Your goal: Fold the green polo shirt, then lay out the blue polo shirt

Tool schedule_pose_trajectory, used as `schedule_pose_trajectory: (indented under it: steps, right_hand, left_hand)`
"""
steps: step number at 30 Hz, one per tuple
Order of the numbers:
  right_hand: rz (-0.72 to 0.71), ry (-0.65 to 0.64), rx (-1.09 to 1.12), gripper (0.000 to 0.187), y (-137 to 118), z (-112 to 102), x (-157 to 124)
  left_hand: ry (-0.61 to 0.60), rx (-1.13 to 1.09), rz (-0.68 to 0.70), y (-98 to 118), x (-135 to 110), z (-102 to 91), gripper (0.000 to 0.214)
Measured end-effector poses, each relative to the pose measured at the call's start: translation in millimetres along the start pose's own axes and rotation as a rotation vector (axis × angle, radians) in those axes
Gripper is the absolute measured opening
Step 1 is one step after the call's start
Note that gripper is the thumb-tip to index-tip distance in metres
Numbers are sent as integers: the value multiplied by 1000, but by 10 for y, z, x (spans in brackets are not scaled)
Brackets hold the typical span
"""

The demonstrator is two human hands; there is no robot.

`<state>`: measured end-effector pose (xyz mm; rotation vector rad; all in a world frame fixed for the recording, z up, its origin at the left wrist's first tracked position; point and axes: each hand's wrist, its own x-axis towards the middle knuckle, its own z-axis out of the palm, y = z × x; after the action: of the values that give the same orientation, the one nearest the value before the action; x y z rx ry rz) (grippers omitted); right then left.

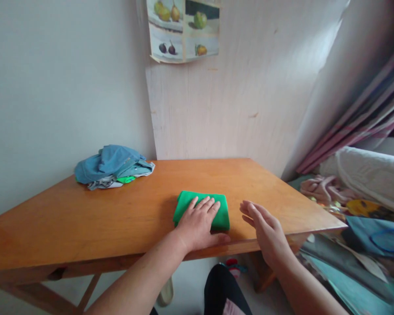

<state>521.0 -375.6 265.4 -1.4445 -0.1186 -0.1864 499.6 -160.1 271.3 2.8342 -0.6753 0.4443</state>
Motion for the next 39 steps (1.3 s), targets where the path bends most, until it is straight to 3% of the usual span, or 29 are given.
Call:
schedule_pose_trajectory:
  steps: [6,11,15,18,21,24,28,31,35,39]
  right_hand:
    - [199,-96,24,48,83,-156,-487]
    - [423,-193,135,49,359,-248,-658]
    - [457,-293,208,49,424,-267,-690]
    - [437,-368,230,48,356,-226,-707]
    - [415,-396,222,47,238,-146,-713]
    - [389,-382,239,53,107,-35,-700]
    - [313,-392,413,63,0,164,-681]
    - [313,-429,538,62,-9,301,-655]
    - [297,-355,470,56,10,345,-462]
    - [317,-284,243,48,35,266,-37]
  left_hand:
    - [38,45,50,149,-275,-13,104]
    - [62,50,22,254,-406,-46,77]
    - [166,-66,-21,279,-383,-190,61]
    - [346,-289,-154,346,-323,-403,50]
    - [496,-652,-247,455,-268,-607,37]
    - [587,-1054,-324,556,-224,-681,35]
    - [677,-1497,-447,633,-152,-614,50]
    - [697,-1636,-525,635,-94,-559,58]
    - [765,-1587,-559,506,-70,-473,55]
    - [796,-1440,-656,250,-136,-288,51]
